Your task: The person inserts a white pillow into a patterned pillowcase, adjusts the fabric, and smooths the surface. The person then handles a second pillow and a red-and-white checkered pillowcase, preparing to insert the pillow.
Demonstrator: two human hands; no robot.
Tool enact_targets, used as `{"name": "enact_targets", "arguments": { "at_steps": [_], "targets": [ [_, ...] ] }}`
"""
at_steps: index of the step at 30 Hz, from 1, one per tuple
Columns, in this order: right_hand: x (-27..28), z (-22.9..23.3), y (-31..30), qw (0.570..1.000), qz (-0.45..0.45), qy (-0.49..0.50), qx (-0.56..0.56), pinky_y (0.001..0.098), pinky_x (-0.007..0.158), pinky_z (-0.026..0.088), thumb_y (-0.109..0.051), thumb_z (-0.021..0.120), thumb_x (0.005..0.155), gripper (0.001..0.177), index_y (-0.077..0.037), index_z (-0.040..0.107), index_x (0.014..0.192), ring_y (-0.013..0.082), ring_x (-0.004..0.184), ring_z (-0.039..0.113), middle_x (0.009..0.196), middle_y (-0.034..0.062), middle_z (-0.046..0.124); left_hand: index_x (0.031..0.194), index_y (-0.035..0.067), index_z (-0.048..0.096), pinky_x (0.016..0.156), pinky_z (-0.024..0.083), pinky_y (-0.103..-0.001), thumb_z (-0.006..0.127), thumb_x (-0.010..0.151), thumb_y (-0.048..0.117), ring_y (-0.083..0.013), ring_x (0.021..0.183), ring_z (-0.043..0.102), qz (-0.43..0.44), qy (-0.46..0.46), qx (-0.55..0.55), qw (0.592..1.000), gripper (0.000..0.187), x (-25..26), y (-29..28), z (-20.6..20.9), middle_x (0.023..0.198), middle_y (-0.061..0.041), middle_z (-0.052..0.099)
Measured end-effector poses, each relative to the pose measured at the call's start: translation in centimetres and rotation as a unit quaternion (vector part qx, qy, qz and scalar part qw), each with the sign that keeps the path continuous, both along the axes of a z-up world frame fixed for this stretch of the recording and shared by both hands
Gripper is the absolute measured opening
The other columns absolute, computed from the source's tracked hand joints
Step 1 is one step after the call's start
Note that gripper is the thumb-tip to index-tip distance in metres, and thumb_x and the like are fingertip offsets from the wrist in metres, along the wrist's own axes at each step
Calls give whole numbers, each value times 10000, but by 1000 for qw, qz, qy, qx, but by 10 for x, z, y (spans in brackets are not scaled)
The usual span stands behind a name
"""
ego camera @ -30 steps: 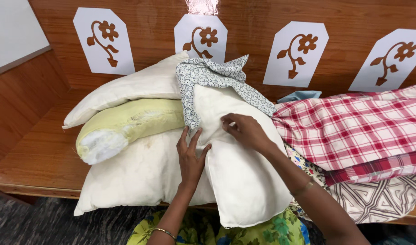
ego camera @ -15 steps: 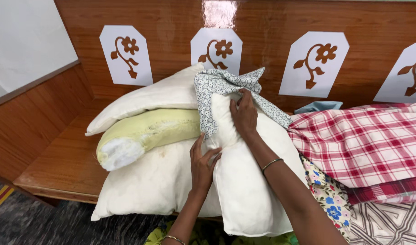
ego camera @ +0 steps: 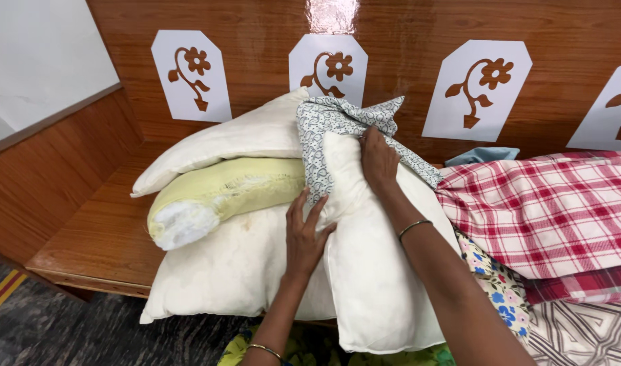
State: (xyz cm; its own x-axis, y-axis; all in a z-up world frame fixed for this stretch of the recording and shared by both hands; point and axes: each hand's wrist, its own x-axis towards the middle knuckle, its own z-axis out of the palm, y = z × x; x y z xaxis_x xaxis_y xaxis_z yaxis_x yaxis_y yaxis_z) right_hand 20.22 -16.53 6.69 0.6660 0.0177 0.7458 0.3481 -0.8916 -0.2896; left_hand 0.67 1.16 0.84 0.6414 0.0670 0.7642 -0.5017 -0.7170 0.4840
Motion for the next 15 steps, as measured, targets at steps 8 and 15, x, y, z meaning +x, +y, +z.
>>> {"name": "enact_targets", "arguments": {
  "at_steps": [8,15],
  "targets": [
    [-66,-14,10,978,111,-169,48,404,585,496,-135,699,1000,136,-48,636,917,273,678,629,849,104,622,1504,195,523,1161,398,-494,796,856,302,-380,1413,434,-9,-23,16,1000,711,6,-1,2,1575,-167,413],
    [-127,4,18,951,166,-257,-48,459,952,418,-66,672,890,94,-68,629,974,341,1035,670,1065,116,703,1612,122,272,1178,325,-539,867,762,285,-426,1475,323,44,-23,10,999,1051,5,-13,7,1638,-224,261]
  ]
}}
